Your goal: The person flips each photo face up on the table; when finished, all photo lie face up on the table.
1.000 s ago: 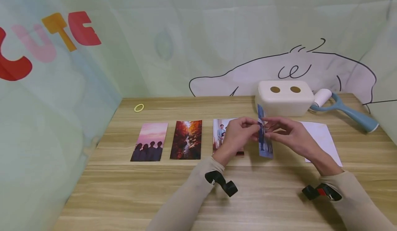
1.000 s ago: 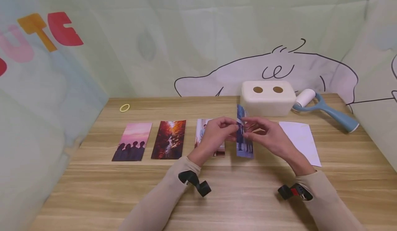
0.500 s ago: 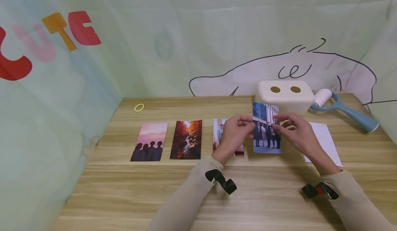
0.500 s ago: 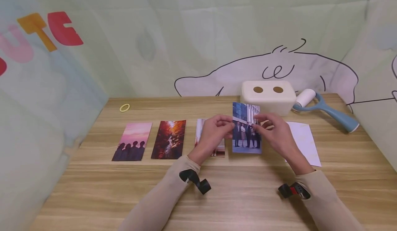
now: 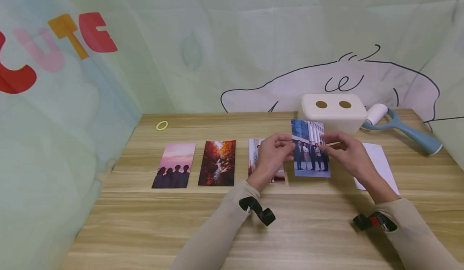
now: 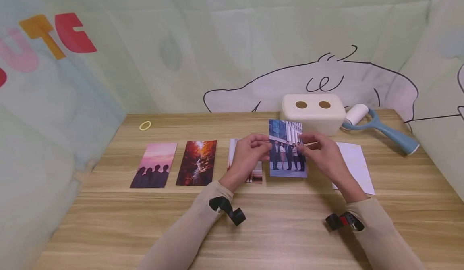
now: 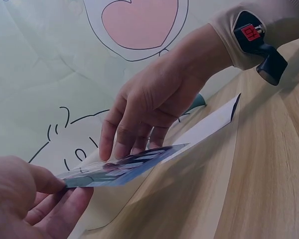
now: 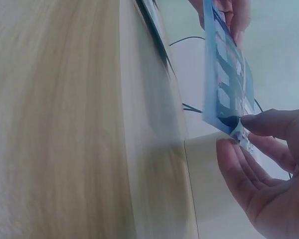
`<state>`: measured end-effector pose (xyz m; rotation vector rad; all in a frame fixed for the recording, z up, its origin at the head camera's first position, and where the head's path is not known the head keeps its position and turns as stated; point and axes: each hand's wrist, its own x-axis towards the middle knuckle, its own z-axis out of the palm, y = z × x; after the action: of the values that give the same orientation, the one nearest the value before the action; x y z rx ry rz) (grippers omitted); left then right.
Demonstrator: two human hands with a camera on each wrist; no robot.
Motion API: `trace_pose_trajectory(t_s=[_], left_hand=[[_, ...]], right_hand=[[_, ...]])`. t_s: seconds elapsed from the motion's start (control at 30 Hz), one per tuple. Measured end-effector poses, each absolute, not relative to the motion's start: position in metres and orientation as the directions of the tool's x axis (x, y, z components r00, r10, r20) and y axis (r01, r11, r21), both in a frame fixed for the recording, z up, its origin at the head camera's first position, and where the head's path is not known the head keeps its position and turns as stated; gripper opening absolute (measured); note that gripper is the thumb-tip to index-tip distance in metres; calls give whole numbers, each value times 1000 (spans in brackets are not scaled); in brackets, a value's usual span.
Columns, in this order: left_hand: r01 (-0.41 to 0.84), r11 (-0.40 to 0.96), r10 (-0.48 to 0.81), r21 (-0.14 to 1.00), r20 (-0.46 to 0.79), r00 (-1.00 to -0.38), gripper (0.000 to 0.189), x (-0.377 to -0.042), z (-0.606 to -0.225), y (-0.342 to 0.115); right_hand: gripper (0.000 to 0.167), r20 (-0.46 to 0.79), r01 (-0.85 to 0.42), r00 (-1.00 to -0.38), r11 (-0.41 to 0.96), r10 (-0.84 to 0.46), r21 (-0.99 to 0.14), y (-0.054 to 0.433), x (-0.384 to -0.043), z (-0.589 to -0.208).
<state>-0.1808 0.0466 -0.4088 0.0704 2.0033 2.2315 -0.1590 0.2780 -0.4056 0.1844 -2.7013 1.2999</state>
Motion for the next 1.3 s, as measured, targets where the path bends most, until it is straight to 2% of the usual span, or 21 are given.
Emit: trace_pose_trajectory(t_s=[0.47, 0.83, 1.07, 1.3], left_hand=[[-73, -60, 131, 996, -65, -989, 25, -183, -416, 47], [-66, -3, 129, 998, -65, -990, 22, -182, -425, 48], [-59, 134, 148, 989, -78, -986, 18, -182, -426, 48], [-15, 314, 182, 949, -76, -980, 22, -182, -429, 48]], right_hand=[[37, 110, -117, -993, 670, -53, -733, 281, -161, -405], [35, 95, -110, -994, 686, -59, -719, 279, -163, -411], [35, 68, -87, -996, 692, -55, -716, 278, -165, -414], [40, -29, -17, -998, 711, -53, -703, 280, -167, -416]])
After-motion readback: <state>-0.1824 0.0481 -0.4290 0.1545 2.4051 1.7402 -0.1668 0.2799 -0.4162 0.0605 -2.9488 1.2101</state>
